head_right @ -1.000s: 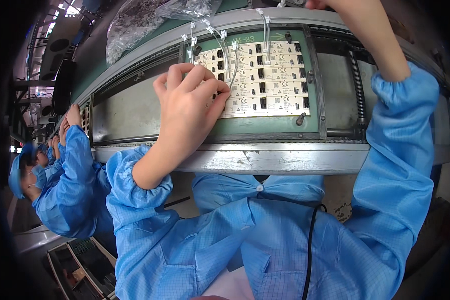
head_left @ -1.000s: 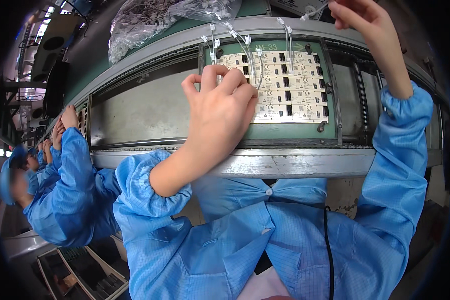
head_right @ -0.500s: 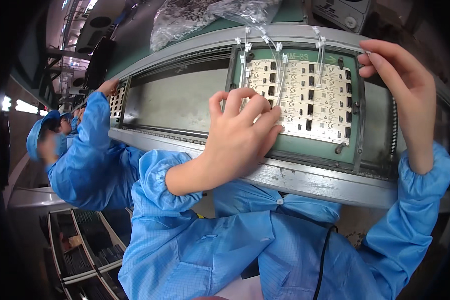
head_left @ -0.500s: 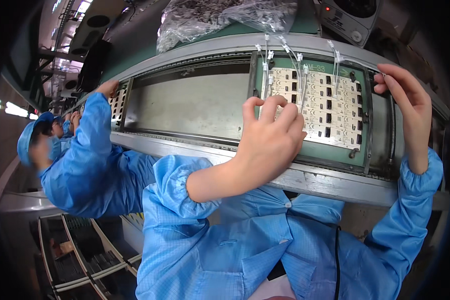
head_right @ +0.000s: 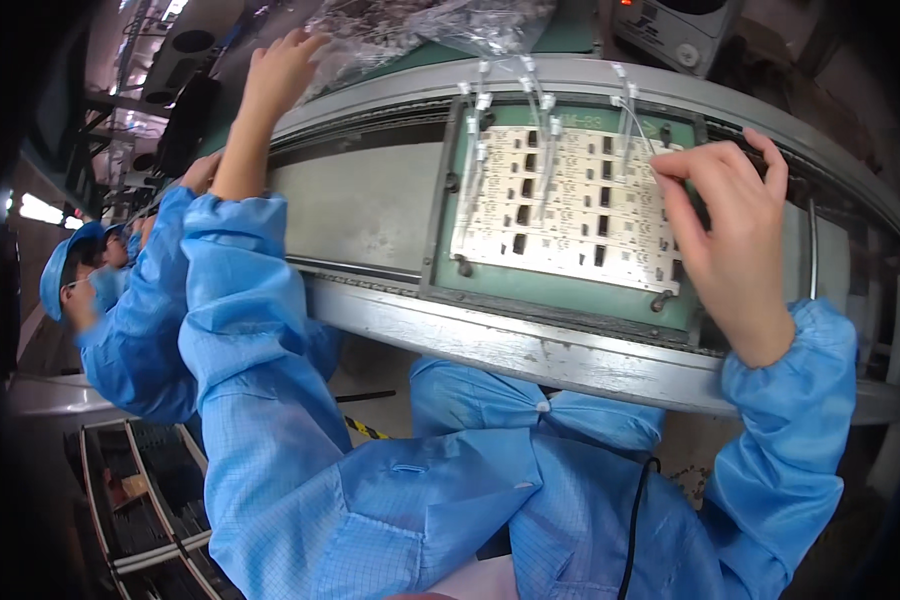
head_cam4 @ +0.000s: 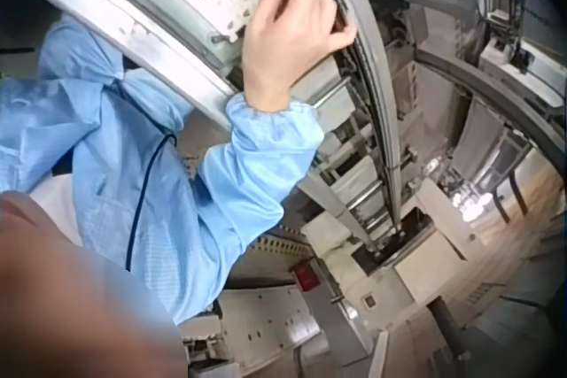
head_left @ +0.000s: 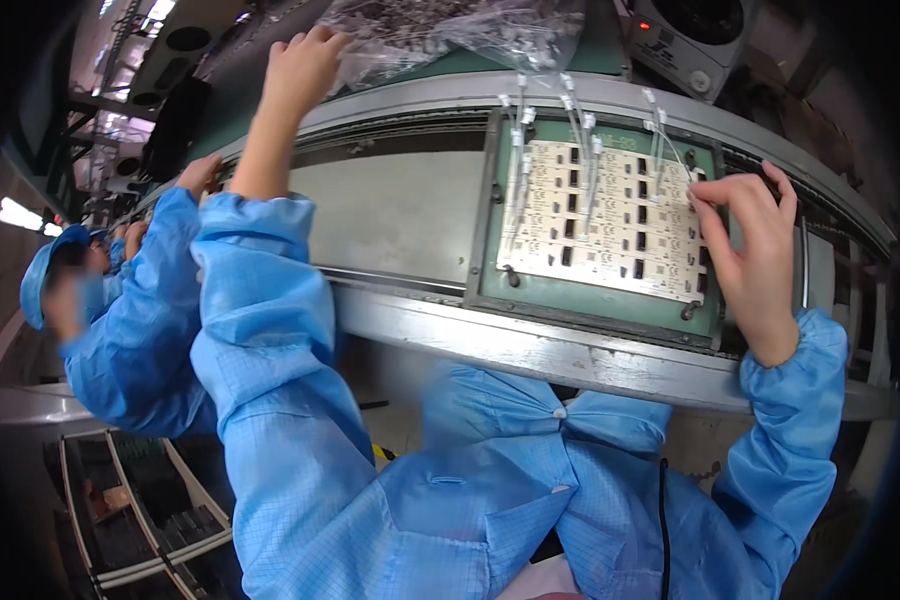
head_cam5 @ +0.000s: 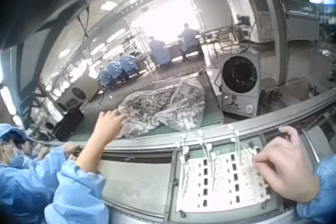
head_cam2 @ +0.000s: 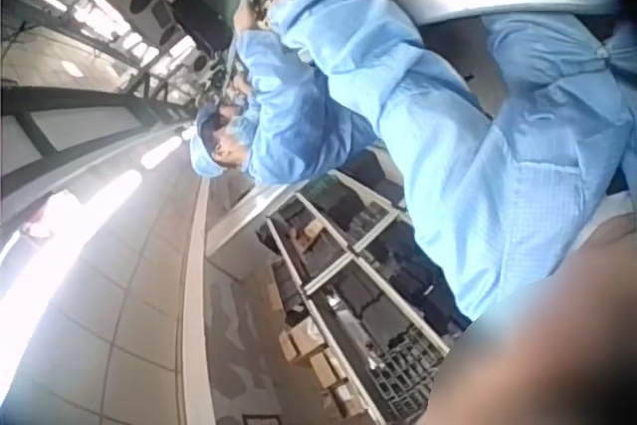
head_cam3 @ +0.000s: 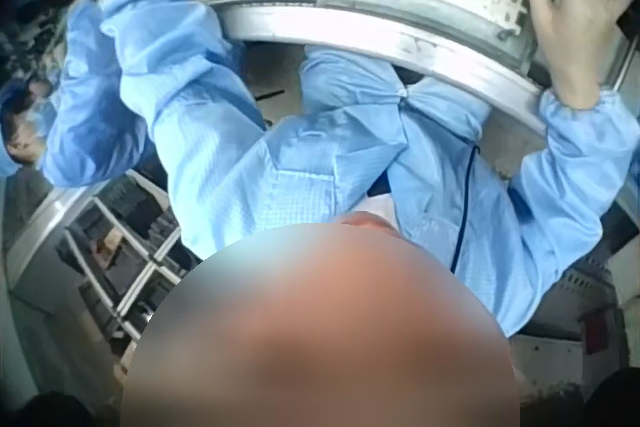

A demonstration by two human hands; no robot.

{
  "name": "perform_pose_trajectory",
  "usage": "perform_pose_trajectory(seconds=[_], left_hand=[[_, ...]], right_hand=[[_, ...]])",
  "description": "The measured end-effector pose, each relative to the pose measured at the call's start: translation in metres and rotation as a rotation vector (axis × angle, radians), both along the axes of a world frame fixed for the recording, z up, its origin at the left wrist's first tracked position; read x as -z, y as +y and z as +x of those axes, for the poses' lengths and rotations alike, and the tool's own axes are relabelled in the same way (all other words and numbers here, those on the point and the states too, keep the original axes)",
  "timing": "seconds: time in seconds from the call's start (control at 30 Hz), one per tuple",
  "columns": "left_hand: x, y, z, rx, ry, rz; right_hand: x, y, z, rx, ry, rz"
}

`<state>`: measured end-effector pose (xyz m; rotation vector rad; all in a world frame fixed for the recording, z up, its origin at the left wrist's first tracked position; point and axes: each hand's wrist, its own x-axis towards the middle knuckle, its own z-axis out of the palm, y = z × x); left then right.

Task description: Assemble small electronic components and wires onto a printed circuit board on an industrial assembly line.

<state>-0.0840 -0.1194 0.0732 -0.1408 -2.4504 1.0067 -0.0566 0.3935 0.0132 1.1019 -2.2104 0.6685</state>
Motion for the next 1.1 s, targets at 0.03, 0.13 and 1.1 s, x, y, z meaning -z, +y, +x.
perform_pose_trajectory(seconds=[0.03, 0.13, 1.1], left_hand=[[0.004, -0.003, -0.004, 0.012, -0.074, -0.013], [0.005, -0.013, -0.006, 0.131, -0.123, -0.089], [0.043, 0.246, 0.112, 0.732, -0.066, 0.649]], right_hand=[[0.0, -0.002, 0.001, 0.031, 0.083, 0.018], [-0.002, -0.017, 0.007, 0.083, 0.177, 0.087], [0.007, -0.021, 0.001, -0.085, -0.289, 0.208]])
